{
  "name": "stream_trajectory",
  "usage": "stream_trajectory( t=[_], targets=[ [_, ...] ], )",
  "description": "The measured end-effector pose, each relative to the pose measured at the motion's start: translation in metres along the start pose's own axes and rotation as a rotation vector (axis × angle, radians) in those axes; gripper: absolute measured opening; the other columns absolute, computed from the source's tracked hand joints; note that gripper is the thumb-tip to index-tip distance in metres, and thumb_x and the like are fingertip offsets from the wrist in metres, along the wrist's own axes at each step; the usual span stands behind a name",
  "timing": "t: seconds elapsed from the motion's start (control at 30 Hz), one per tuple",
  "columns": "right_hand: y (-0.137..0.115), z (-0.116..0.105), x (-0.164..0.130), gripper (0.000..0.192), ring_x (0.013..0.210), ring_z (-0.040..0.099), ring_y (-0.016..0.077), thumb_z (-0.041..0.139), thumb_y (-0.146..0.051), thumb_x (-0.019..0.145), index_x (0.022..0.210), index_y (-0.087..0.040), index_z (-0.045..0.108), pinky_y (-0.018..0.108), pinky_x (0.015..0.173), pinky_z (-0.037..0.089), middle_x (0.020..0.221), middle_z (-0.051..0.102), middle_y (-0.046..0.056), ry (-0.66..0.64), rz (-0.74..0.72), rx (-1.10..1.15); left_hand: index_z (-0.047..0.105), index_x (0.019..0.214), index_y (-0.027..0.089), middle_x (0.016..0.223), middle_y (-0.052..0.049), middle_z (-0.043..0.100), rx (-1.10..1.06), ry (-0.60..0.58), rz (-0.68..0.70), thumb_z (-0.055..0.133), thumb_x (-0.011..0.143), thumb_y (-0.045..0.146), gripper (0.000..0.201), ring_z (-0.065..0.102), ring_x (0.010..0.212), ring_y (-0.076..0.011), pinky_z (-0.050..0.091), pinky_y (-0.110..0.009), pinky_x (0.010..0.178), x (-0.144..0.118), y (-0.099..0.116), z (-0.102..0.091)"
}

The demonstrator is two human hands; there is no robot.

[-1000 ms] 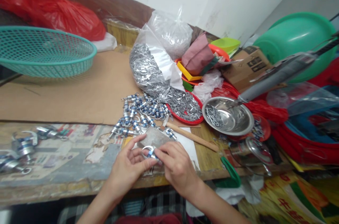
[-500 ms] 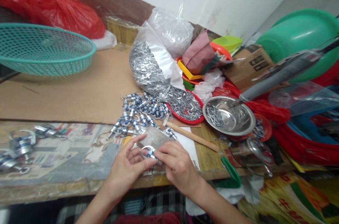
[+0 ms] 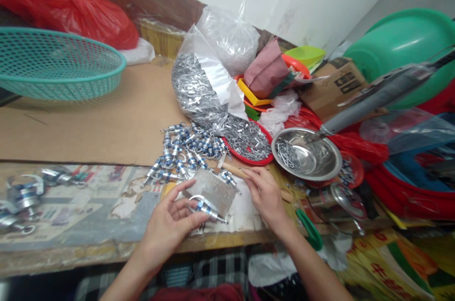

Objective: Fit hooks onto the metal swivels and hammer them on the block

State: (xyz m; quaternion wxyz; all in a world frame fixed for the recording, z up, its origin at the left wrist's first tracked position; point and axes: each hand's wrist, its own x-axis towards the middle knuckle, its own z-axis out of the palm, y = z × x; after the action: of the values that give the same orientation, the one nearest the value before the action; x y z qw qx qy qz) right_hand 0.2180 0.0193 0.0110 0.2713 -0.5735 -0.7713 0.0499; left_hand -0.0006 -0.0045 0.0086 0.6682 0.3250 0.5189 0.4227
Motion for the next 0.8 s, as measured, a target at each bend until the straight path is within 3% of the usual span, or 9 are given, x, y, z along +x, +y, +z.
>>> stream_trajectory(
  t=[0.07, 0.17, 0.23, 0.33, 0.5, 0.6, 0.73, 0.8],
  targets=[
    [0.021, 0.001, 0.007, 0.021, 0.089, 0.055, 0.0218, 0.052, -0.022, 0.083, 0.101, -0.017, 0.061, 0.036, 0.076, 0.043, 0.094, 0.060, 0.009, -0.126, 0.059, -0.191, 0.045, 0.118, 0.019, 0.071, 0.002, 0.063, 0.001, -0.003, 0.005, 0.080, 0.048, 0.028, 0.078, 0.062, 0.066, -0.0157, 0.050, -0.025, 0.059, 0.000, -0.001, 0.000],
    [0.032, 0.000, 0.013, 0.016, 0.077, 0.058, 0.0205, 0.055, -0.029, 0.081, 0.088, -0.017, 0.062, 0.032, 0.067, 0.044, 0.081, 0.060, 0.006, -0.250, 0.053, -0.258, 0.043, 0.119, 0.019, 0.071, 0.002, 0.063, -0.010, -0.016, 0.006, 0.079, 0.050, 0.027, 0.079, 0.062, 0.067, -0.0148, 0.050, -0.024, 0.061, 0.000, -0.001, 0.000],
    [0.024, -0.007, 0.013, 0.015, 0.070, 0.058, 0.0178, 0.053, -0.030, 0.082, 0.087, -0.017, 0.059, 0.028, 0.062, 0.044, 0.079, 0.059, 0.004, -0.229, 0.061, -0.226, 0.044, 0.119, 0.019, 0.071, 0.002, 0.063, -0.016, -0.005, 0.016, 0.079, 0.050, 0.026, 0.077, 0.062, 0.069, -0.0145, 0.049, -0.023, 0.064, -0.001, -0.001, 0.001],
    [0.001, -0.028, 0.003, 0.019, 0.078, 0.060, 0.0174, 0.049, -0.026, 0.084, 0.101, -0.018, 0.056, 0.028, 0.066, 0.047, 0.090, 0.062, 0.006, -0.144, 0.028, -0.080, 0.045, 0.118, 0.018, 0.069, 0.002, 0.064, -0.014, 0.010, 0.033, 0.079, 0.051, 0.025, 0.076, 0.063, 0.071, -0.0152, 0.049, -0.024, 0.068, -0.003, 0.001, 0.002],
    [-0.030, -0.059, -0.026, 0.041, 0.084, 0.061, 0.0156, 0.044, -0.016, 0.087, 0.128, -0.024, 0.043, 0.026, 0.072, 0.049, 0.098, 0.063, 0.006, -0.144, -0.172, 0.046, 0.042, 0.121, 0.018, 0.072, 0.001, 0.064, 0.008, -0.025, 0.011, 0.077, 0.053, 0.026, 0.077, 0.064, 0.073, -0.0178, 0.050, -0.030, 0.071, -0.005, 0.006, 0.003],
    [-0.034, -0.059, -0.040, 0.048, 0.082, 0.061, 0.0160, 0.042, -0.010, 0.086, 0.131, -0.026, 0.040, 0.026, 0.070, 0.049, 0.096, 0.063, 0.006, -0.091, -0.224, -0.002, 0.042, 0.120, 0.018, 0.070, 0.002, 0.064, 0.010, -0.015, 0.016, 0.078, 0.051, 0.026, 0.078, 0.065, 0.071, -0.0185, 0.050, -0.030, 0.069, -0.005, 0.007, 0.004],
    [-0.032, -0.049, -0.047, 0.047, 0.069, 0.061, 0.0160, 0.039, -0.008, 0.084, 0.128, -0.025, 0.045, 0.025, 0.057, 0.049, 0.086, 0.064, 0.005, -0.182, -0.228, -0.129, 0.042, 0.120, 0.018, 0.067, 0.003, 0.064, -0.001, -0.005, 0.025, 0.078, 0.050, 0.025, 0.079, 0.065, 0.066, -0.0179, 0.050, -0.029, 0.065, -0.004, 0.006, 0.003],
    [-0.034, -0.046, -0.047, 0.047, 0.075, 0.061, 0.0163, 0.039, -0.007, 0.084, 0.128, -0.024, 0.045, 0.025, 0.062, 0.049, 0.091, 0.064, 0.006, -0.115, -0.245, -0.110, 0.043, 0.119, 0.018, 0.065, 0.003, 0.064, 0.014, 0.013, 0.041, 0.078, 0.049, 0.026, 0.079, 0.065, 0.065, -0.0180, 0.050, -0.028, 0.063, -0.003, 0.005, 0.004]
  ],
)
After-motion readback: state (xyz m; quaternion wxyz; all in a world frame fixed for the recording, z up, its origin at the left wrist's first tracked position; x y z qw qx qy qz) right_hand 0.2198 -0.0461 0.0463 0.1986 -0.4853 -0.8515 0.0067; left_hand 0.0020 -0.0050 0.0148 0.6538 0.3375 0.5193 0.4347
